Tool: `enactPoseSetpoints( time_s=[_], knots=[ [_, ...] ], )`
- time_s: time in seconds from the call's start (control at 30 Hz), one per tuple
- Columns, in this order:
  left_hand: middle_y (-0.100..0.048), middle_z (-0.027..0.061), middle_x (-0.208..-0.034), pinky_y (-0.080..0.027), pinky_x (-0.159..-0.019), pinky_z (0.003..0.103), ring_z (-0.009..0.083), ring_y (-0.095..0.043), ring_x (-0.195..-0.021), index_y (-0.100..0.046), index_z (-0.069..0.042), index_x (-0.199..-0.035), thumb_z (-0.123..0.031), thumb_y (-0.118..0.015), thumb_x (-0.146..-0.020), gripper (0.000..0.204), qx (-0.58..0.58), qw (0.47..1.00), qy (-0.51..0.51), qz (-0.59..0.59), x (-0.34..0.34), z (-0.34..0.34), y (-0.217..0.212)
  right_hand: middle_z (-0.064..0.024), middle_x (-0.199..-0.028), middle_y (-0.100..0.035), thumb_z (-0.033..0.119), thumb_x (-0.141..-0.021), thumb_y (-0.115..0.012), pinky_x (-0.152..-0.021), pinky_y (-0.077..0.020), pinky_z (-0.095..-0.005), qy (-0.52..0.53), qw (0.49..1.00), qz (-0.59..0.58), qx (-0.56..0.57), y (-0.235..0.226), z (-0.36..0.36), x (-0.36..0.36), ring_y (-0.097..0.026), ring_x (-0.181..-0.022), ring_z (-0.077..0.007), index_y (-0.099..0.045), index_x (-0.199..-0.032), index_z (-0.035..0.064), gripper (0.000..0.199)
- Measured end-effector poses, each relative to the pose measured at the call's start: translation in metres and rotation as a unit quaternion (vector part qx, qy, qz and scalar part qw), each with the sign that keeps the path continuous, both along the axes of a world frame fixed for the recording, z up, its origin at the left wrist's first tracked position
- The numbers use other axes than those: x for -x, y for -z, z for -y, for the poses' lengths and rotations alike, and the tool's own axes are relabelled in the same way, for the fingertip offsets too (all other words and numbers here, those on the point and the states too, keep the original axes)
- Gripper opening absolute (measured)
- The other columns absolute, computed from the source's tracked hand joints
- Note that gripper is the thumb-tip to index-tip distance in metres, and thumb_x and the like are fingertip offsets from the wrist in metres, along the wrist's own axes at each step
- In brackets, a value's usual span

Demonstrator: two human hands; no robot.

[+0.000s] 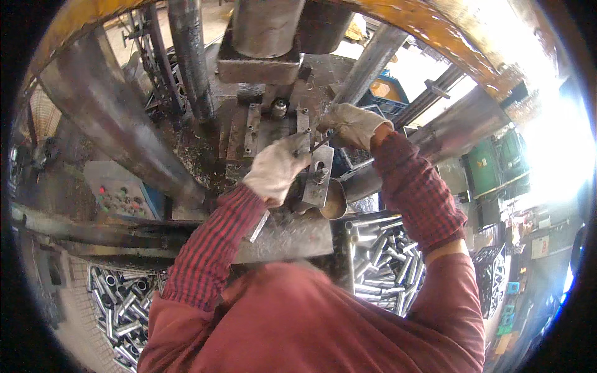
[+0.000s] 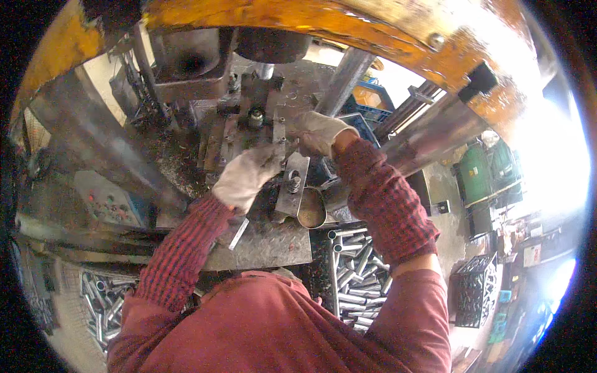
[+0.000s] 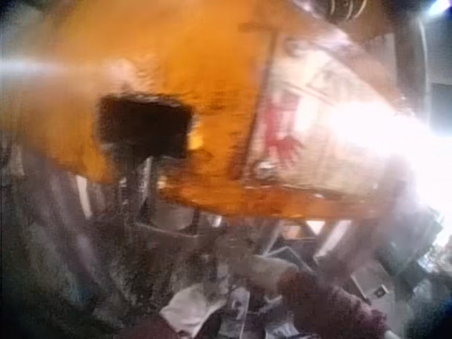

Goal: The person operates a hydraulic press in a workshop, repeatedly placing metal rods into the press, activating the cycle, and removing the formed parts. The person uses gloved hands to handle the rods and the press controls.

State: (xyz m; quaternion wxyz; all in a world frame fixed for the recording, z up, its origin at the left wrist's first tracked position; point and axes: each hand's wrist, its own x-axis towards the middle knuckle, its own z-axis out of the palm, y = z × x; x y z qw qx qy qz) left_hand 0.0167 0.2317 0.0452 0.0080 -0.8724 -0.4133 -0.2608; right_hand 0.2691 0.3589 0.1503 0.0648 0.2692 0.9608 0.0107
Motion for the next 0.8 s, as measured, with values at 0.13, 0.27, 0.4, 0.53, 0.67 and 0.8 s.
enactPoseSetpoints(
  time_s=[0.13, 0.27, 0.4, 0.53, 0.67, 0.8],
  knots=[
    [-0.075, 0.0252, -0.121, -0.058, -0.090, 0.056, 0.0468, -0.073, -0.109, -0.068, -0.007, -0.136, -0.039, -0.065, -0.107, 0.044, 0.226, 0.958, -0.037, 0.174, -0.060, -0.045, 0.017, -0.0078, -0.133, -0.076, 0.020, -0.104, -0.064, -0.103, -0.0563, -0.0355, 0.084, 0.993, 0.054, -0.059, 0.038, -0.010, 0.003, -0.071, -0.124, -0.0282, -0.074, -0.135, 0.0167, 0.033],
    [-0.077, 0.0243, -0.113, -0.059, -0.089, 0.057, 0.0475, -0.074, -0.105, -0.072, -0.008, -0.131, -0.036, -0.064, -0.108, 0.038, 0.281, 0.935, -0.150, 0.154, -0.082, -0.063, 0.038, -0.0139, -0.124, -0.078, 0.017, -0.104, -0.065, -0.093, -0.0628, -0.0405, 0.249, 0.953, -0.104, 0.140, 0.056, -0.019, 0.001, -0.076, -0.109, -0.0333, -0.080, -0.123, 0.0129, 0.025],
    [-0.079, 0.0196, -0.111, -0.060, -0.088, 0.054, 0.0446, -0.075, -0.103, -0.072, -0.008, -0.128, -0.031, -0.067, -0.104, 0.034, 0.210, 0.959, -0.065, 0.177, -0.075, -0.066, 0.056, -0.0121, -0.105, -0.076, 0.027, -0.109, -0.062, -0.075, -0.0597, -0.0402, 0.252, 0.675, -0.592, 0.362, 0.058, 0.033, 0.014, -0.071, -0.085, -0.0243, -0.075, -0.119, 0.0053, 0.028],
    [-0.079, 0.0145, -0.109, -0.060, -0.089, 0.049, 0.0386, -0.076, -0.103, -0.072, -0.006, -0.134, -0.028, -0.068, -0.102, 0.039, 0.125, 0.974, -0.077, 0.170, -0.075, -0.065, 0.066, -0.0146, -0.095, -0.078, 0.030, -0.112, -0.059, -0.074, -0.0578, -0.0422, 0.351, 0.266, -0.757, 0.482, 0.043, 0.065, 0.042, -0.071, -0.080, -0.0295, -0.072, -0.119, -0.0010, 0.034],
    [-0.076, 0.0143, -0.095, -0.062, -0.073, 0.049, 0.0363, -0.077, -0.086, -0.073, -0.007, -0.129, -0.023, -0.065, -0.102, 0.033, 0.053, 0.994, -0.086, -0.040, -0.079, -0.069, 0.061, -0.0180, -0.108, -0.083, 0.032, -0.109, -0.071, -0.084, -0.0645, -0.0403, 0.350, 0.814, -0.463, -0.001, 0.010, 0.070, 0.028, -0.082, -0.097, -0.0302, -0.078, -0.126, 0.0011, 0.036],
    [-0.078, 0.0187, -0.102, -0.062, -0.074, 0.054, 0.0420, -0.077, -0.093, -0.074, -0.010, -0.122, -0.028, -0.063, -0.106, 0.027, 0.141, 0.985, -0.103, 0.011, -0.079, -0.066, 0.044, -0.0129, -0.108, -0.083, 0.019, -0.099, -0.074, -0.082, -0.0642, -0.0463, 0.246, 0.943, -0.200, -0.102, -0.013, 0.067, 0.017, -0.081, -0.099, -0.0358, -0.082, -0.119, 0.0134, 0.023]
  ],
)
